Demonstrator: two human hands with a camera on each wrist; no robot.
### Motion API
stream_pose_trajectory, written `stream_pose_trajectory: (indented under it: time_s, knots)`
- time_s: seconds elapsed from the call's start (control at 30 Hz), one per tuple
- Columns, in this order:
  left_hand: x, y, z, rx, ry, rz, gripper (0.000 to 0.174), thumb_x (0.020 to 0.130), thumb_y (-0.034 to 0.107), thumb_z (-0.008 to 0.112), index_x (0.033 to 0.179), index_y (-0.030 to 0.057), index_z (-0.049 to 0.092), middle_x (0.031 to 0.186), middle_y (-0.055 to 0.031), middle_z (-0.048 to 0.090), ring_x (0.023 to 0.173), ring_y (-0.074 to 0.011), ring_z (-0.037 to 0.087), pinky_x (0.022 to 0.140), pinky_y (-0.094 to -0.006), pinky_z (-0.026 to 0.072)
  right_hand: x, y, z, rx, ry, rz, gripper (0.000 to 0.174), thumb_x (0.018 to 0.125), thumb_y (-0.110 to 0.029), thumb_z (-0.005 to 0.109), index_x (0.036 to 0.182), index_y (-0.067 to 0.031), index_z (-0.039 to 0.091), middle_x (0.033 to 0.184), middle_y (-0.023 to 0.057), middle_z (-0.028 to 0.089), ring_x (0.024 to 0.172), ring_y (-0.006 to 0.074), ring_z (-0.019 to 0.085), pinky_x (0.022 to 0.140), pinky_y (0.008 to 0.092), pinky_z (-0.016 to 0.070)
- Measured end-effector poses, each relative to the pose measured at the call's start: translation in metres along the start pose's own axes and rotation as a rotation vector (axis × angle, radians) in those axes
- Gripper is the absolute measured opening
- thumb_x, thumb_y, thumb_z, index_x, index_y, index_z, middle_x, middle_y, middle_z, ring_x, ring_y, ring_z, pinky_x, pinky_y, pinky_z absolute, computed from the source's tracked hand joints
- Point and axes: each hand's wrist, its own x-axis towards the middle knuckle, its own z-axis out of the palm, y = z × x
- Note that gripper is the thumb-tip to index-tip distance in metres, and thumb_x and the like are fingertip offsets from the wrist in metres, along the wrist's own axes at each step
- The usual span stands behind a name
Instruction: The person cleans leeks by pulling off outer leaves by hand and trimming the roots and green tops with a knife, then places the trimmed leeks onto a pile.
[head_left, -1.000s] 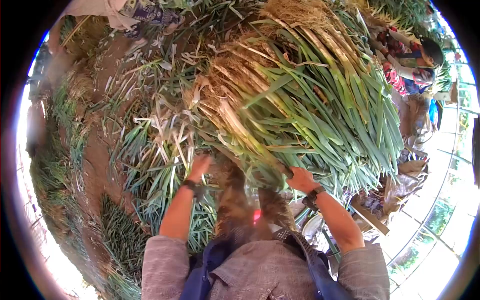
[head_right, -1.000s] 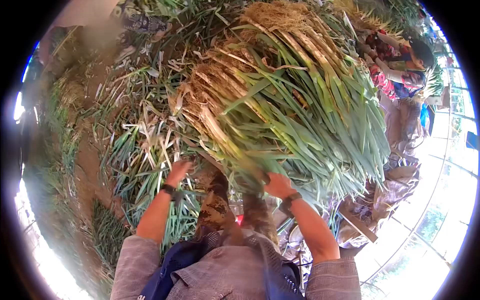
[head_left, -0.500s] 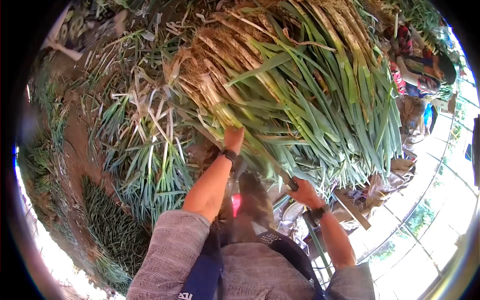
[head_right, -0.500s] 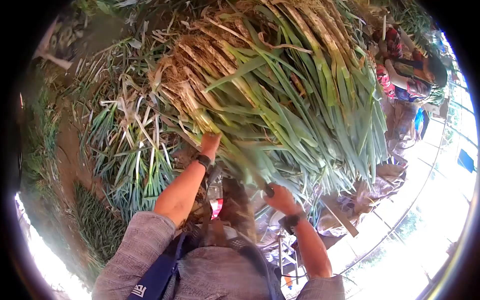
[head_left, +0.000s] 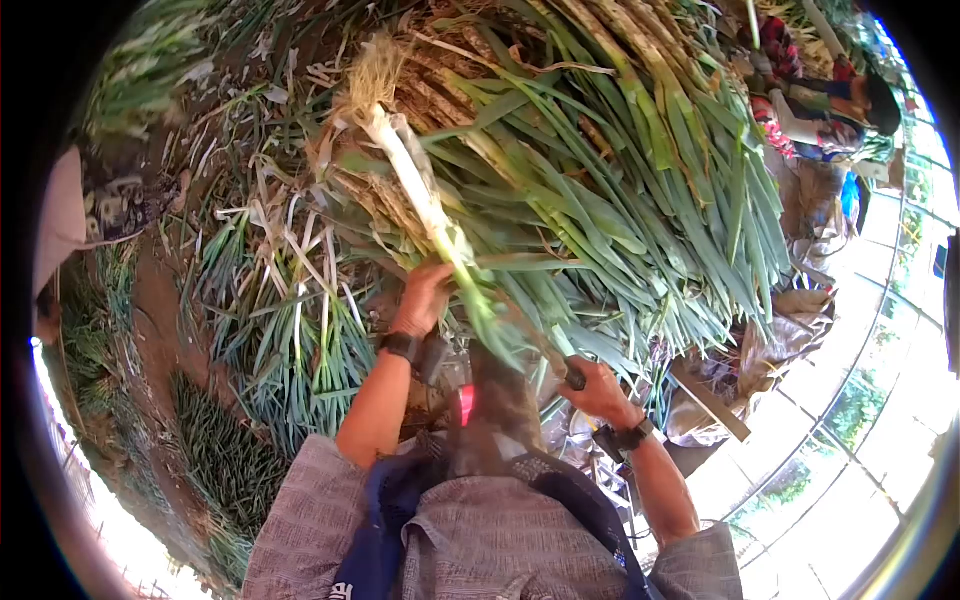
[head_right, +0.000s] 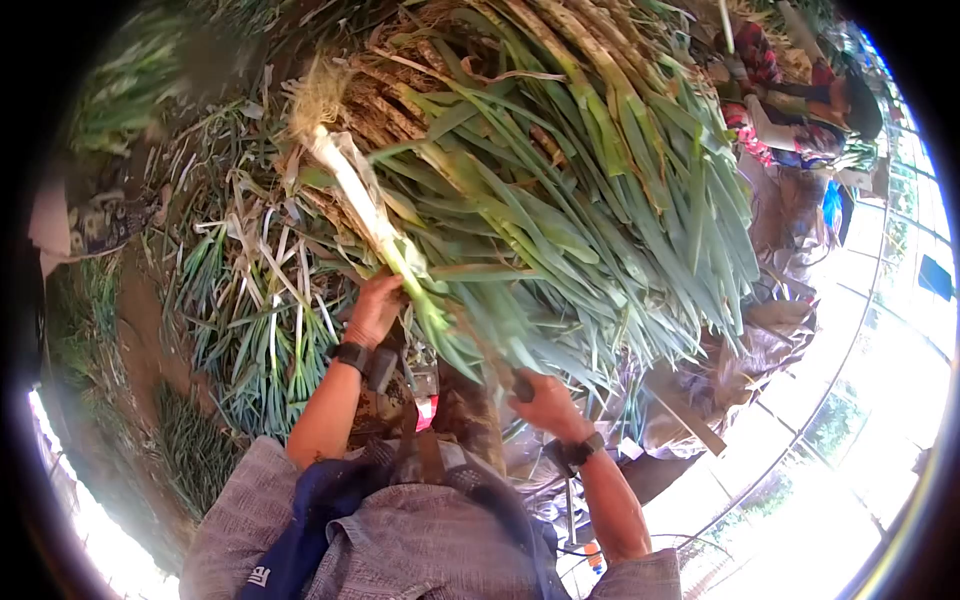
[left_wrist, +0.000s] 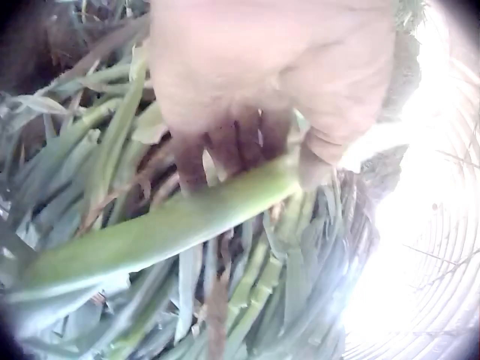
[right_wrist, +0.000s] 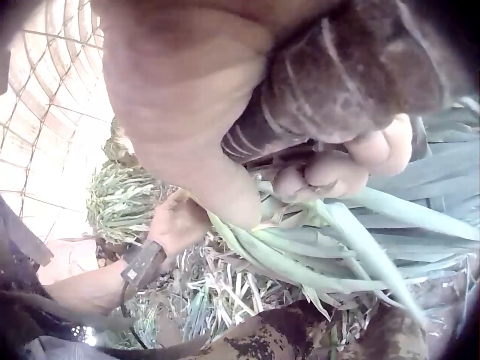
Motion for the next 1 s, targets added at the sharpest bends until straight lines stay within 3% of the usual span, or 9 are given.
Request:
stream_pose_trajectory:
  time_s: [0.1,0.17,0.2,0.3,0.43,0.53,0.77,0.9,1.0]
  knots:
    - [0.031,0.005,-0.022,-0.004,-0.054,-0.029,0.028,0.089,0.023,0.064,0.109,0.0052,0.06,0.096,-0.0063,0.062,0.089,-0.0193,0.059,0.076,-0.037,0.0475,0.001,0.012,0.01,0.007,0.045,-0.026,0.038,0.076,-0.025,0.069,0.11,-0.0069,0.064,0.083,0.0186,0.067,0.078,0.0364,0.065,0.07,0.0447,0.0501]
    - [0.053,0.009,-0.009,0.288,0.128,-0.175,0.032,0.089,0.031,0.068,0.109,0.0086,0.058,0.1,-0.0035,0.059,0.092,-0.0182,0.055,0.077,-0.0407,0.0455,0.004,0.018,0.017,-0.01,0.065,-0.036,0.036,0.077,-0.025,0.069,0.107,-0.0065,0.064,0.084,0.0187,0.067,0.078,0.0376,0.065,0.07,0.0456,0.0506]
    - [0.065,-0.001,-0.008,0.316,0.134,-0.035,0.034,0.089,0.035,0.069,0.106,0.0086,0.058,0.097,-0.003,0.058,0.09,-0.0184,0.056,0.074,-0.0407,0.0458,0.004,0.013,0.017,-0.017,0.083,-0.057,0.034,0.076,-0.025,0.069,0.102,-0.0053,0.063,0.078,0.0168,0.065,0.072,0.0356,0.063,0.067,0.0438,0.0489]
    - [0.056,0.006,0.023,-0.013,0.048,0.026,0.026,0.091,0.03,0.066,0.106,0.0098,0.059,0.093,-0.0026,0.059,0.087,-0.0182,0.058,0.075,-0.0394,0.0476,0.003,-0.007,0.008,0.002,0.15,-0.056,0.031,0.074,-0.024,0.07,0.096,-0.0044,0.061,0.075,0.0171,0.064,0.07,0.0369,0.062,0.064,0.0437,0.0473]
    - [0.006,0.004,0.039,-0.036,-0.077,-0.021,0.027,0.092,0.02,0.062,0.116,0.0095,0.057,0.095,-0.0014,0.059,0.087,-0.016,0.059,0.072,-0.0343,0.0484,-0.002,-0.007,0.007,0.075,0.319,-0.085,0.032,0.074,-0.023,0.069,0.1,-0.0058,0.062,0.08,0.0191,0.065,0.076,0.0402,0.062,0.066,0.0466,0.0478]
    - [0.001,0.001,0.033,0.109,-0.076,-0.104,0.044,0.093,0.018,0.062,0.132,0.01,0.042,0.104,-0.0042,0.055,0.097,-0.0219,0.058,0.084,-0.0452,0.0508,-0.012,0.003,0.001,-0.086,0.202,-0.131,0.032,0.076,-0.024,0.069,0.103,-0.0086,0.063,0.078,0.0191,0.066,0.075,0.0416,0.063,0.067,0.0488,0.0497]
    - [-0.035,-0.003,0.066,0.189,-0.126,-0.231,0.037,0.093,0.028,0.063,0.123,0.0097,0.052,0.102,-0.0027,0.059,0.098,-0.0202,0.061,0.08,-0.0463,0.0543,-0.024,-0.01,-0.002,-0.116,0.325,-0.133,0.03,0.08,-0.028,0.068,0.102,-0.0094,0.06,0.078,0.0189,0.066,0.075,0.0417,0.063,0.066,0.051,0.0487]
    - [-0.041,-0.012,0.076,0.272,-0.141,-0.188,0.039,0.092,0.029,0.064,0.124,0.0094,0.054,0.107,-0.0027,0.062,0.099,-0.0189,0.062,0.079,-0.0439,0.0554,-0.002,-0.009,0.002,0.071,0.464,-0.066,0.036,0.079,-0.027,0.07,0.11,-0.0091,0.061,0.081,0.0191,0.067,0.077,0.0402,0.065,0.068,0.0477,0.0507]
    - [-0.055,-0.009,0.091,0.439,-0.308,-0.111,0.04,0.092,0.031,0.065,0.123,0.0075,0.057,0.106,-0.0052,0.065,0.094,-0.0176,0.064,0.076,-0.0379,0.0568,0.007,-0.019,-0.007,0.056,0.481,-0.111,0.038,0.08,-0.028,0.07,0.111,-0.0084,0.061,0.083,0.0196,0.067,0.078,0.0401,0.065,0.068,0.046,0.0517]
